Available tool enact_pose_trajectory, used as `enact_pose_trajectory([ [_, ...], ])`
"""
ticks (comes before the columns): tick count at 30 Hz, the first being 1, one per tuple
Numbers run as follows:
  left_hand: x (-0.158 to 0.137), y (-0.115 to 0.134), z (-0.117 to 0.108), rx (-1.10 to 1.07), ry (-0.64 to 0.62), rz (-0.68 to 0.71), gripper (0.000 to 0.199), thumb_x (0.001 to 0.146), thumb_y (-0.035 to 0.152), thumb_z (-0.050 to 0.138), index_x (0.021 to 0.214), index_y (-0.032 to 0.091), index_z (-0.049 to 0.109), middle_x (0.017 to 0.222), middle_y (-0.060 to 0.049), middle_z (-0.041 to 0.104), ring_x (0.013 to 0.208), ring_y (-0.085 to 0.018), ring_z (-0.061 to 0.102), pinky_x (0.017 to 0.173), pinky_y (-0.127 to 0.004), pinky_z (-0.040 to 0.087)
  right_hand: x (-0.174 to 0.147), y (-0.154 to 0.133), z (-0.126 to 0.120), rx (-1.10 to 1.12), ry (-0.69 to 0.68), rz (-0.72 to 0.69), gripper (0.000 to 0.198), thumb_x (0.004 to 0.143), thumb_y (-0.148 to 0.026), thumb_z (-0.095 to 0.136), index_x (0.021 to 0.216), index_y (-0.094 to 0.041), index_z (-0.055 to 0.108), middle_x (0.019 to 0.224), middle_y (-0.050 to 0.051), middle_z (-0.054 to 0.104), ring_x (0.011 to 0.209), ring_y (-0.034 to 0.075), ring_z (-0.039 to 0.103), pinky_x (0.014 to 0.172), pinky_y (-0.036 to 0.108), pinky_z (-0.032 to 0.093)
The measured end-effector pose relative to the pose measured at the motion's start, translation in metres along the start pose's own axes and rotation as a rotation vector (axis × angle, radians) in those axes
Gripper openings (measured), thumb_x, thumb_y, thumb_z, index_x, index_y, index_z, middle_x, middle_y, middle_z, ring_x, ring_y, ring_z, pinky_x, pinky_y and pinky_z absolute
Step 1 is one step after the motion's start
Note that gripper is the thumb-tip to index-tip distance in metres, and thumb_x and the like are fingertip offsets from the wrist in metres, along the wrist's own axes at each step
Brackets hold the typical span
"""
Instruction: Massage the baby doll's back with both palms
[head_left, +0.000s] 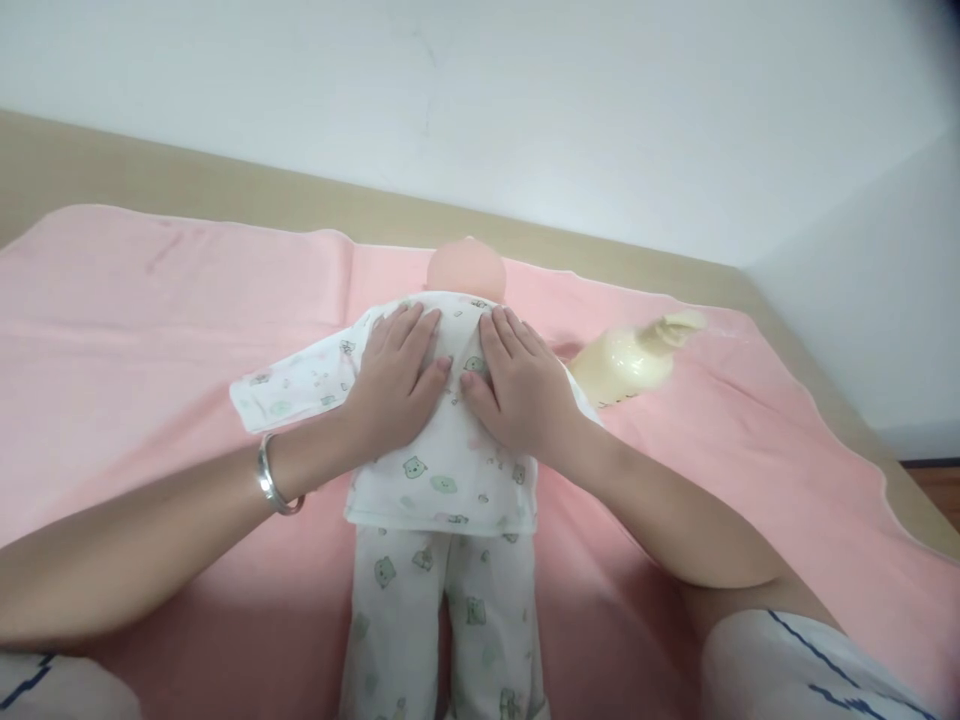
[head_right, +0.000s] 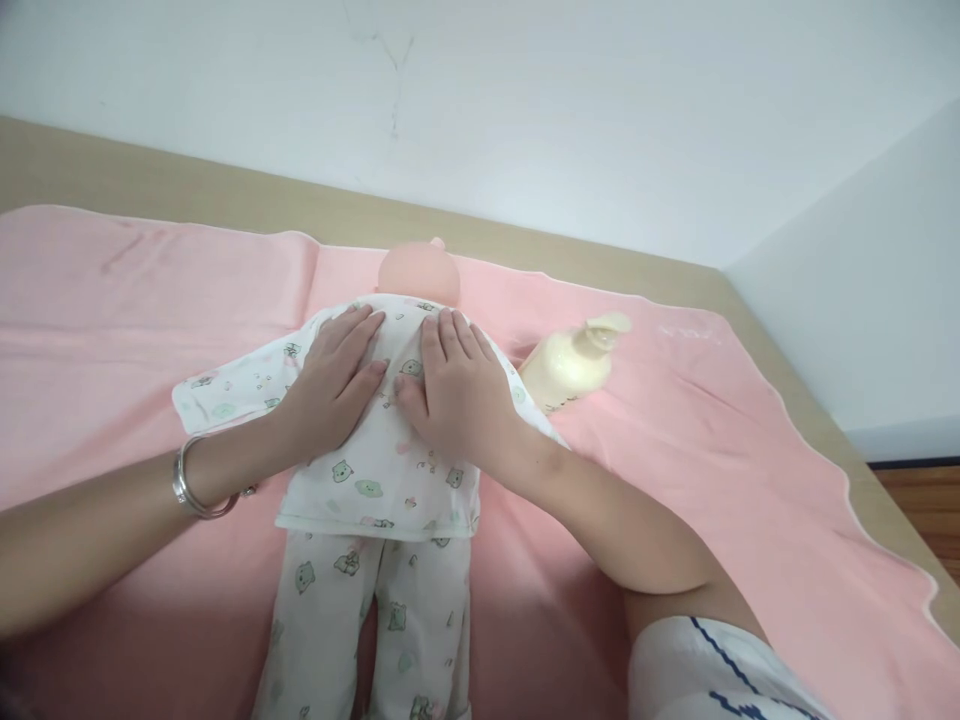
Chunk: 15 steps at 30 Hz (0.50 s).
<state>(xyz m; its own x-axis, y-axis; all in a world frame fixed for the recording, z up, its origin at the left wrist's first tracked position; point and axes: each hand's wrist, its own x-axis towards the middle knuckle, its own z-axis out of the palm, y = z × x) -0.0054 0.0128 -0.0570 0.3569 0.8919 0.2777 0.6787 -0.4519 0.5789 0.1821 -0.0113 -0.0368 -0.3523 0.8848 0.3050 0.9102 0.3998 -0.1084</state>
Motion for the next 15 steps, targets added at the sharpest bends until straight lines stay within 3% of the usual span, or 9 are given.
enact_pose_trajectory([
  [6,-0.0016,-0.0013,0.0014,-0.001,0.012,0.010,0.064,0.101,0.046,0.029,0.151,0.008,0.039,0.161,-0.019,0.035,0.152,-0.034,0.027,0.126,-0.056,0.022,-0.0012,0.0060,0.0094,0.107,0.021,0.014,0.069,0.100,-0.042,0.033,0.151,0.003,0.039,0.160,0.026,0.039,0.153,0.036,0.032,0.124,0.059,0.029],
  [11,0.0020,-0.0044,-0.0018,0.049,0.003,0.074,0.060,0.102,0.044,0.029,0.151,0.010,0.039,0.159,-0.019,0.038,0.151,-0.035,0.030,0.125,-0.059,0.024,-0.0019,0.0055,0.0101,0.107,0.021,0.010,0.072,0.099,-0.043,0.032,0.150,0.006,0.040,0.159,0.026,0.040,0.152,0.037,0.033,0.125,0.056,0.029],
  [15,0.0005,0.0021,-0.0075,0.159,-0.062,0.117,0.061,0.102,0.039,0.028,0.150,0.003,0.039,0.157,-0.025,0.038,0.150,-0.040,0.031,0.123,-0.063,0.026,-0.0016,0.0077,0.0105,0.099,0.015,0.002,0.070,0.100,-0.043,0.030,0.151,0.004,0.038,0.160,0.026,0.039,0.153,0.036,0.031,0.125,0.058,0.029],
])
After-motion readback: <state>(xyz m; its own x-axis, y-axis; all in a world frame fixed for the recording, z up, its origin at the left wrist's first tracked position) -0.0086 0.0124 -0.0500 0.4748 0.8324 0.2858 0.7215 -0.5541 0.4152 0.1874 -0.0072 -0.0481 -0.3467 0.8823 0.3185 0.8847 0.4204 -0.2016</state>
